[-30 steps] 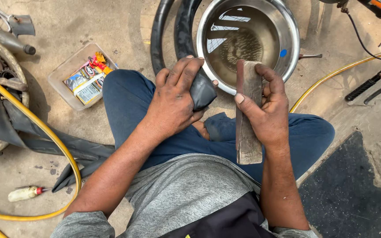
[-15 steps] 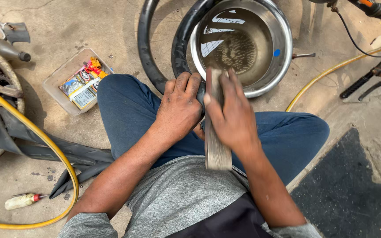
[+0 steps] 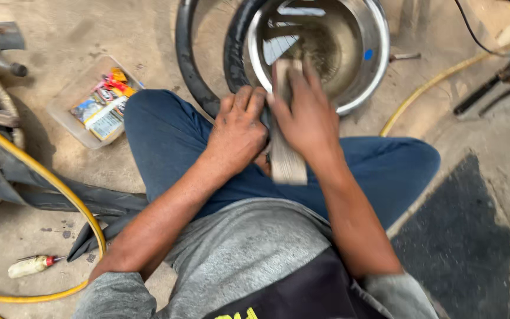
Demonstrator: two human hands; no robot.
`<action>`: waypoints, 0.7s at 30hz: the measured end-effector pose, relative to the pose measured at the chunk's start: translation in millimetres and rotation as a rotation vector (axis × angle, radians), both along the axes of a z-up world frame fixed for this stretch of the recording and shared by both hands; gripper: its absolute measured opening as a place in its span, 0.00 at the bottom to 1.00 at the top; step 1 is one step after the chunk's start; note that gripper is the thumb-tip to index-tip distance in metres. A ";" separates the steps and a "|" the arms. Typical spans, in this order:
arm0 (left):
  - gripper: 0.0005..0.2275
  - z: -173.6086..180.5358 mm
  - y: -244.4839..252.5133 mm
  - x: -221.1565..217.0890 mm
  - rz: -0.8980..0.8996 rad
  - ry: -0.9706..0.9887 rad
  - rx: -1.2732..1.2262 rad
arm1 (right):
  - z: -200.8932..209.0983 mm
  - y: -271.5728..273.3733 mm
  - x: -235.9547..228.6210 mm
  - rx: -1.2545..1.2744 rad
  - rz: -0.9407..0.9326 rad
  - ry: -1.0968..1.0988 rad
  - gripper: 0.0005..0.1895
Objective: The person sits on the ground and repairs a bicycle inner tube. They roughen the surface with a metal rasp, apply glue from a tube, and then affix a patch to the tube.
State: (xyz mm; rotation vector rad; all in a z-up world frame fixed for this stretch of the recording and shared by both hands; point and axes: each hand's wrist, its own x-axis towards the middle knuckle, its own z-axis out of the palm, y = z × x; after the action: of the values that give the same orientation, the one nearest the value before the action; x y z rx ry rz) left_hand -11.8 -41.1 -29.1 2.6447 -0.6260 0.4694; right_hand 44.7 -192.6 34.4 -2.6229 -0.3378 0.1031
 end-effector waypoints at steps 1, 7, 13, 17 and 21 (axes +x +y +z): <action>0.26 2.7 -5.3 -5.2 -0.048 0.071 -0.017 | -3.6 -0.2 16.7 -0.044 -0.069 -0.037 0.32; 0.16 7.0 10.1 -4.2 0.090 -0.039 0.005 | 0.2 -40.6 13.2 0.158 -0.069 -0.069 0.32; 0.11 0.1 3.8 4.9 0.070 -0.061 0.006 | -20.8 -14.7 -18.3 0.074 0.022 -0.048 0.31; 0.14 8.2 -3.7 5.8 0.022 -0.049 0.033 | -10.5 -17.1 58.1 -0.015 -0.166 -0.253 0.32; 0.19 10.2 13.9 -2.7 0.038 -0.029 -0.045 | 9.4 -38.7 -2.3 0.169 -0.097 -0.063 0.36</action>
State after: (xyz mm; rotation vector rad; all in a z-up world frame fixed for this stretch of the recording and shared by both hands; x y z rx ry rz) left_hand -14.5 -27.2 -18.9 2.6151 -0.5684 0.5279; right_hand 42.4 -231.4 43.7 -2.4734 -0.2300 -0.0390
